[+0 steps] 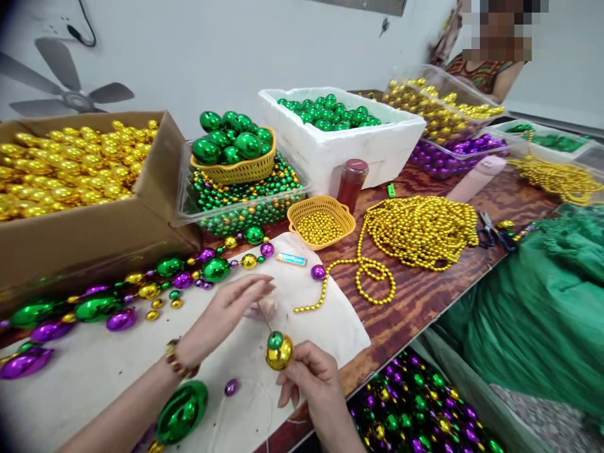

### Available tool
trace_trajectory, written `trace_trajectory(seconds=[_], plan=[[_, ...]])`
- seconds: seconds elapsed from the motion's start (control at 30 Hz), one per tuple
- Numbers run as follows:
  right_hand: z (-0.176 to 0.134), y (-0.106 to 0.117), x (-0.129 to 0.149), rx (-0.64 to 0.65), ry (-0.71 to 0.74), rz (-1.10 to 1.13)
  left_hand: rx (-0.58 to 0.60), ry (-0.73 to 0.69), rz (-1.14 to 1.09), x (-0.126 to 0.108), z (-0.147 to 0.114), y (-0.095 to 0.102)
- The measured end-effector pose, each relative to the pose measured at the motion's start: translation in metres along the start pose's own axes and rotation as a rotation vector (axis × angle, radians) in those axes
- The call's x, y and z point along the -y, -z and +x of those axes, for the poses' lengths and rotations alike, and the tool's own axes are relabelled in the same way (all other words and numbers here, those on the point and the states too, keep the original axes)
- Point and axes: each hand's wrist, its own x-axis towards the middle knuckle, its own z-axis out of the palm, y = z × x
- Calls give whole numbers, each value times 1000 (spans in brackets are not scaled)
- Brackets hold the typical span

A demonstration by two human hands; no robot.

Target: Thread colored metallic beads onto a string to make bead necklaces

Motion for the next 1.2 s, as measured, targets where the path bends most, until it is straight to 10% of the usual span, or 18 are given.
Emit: trace_trajectory(seconds=[0.17, 0.43, 0.57, 0.8, 1.2], plan=[[-9, 8, -14, 42, 27, 89, 97, -467, 850, 3, 61, -54], [-14, 10, -18, -16, 24, 70, 59, -395, 1003, 20, 91, -96], [-10, 7, -14, -38, 42, 73, -16, -316, 777, 14, 78, -75], [-3, -5, 0, -36, 73, -110, -47, 210, -610, -5, 9, 14], [-4, -18, -7, 111, 48, -326, -309, 68, -568, -8, -46, 54]])
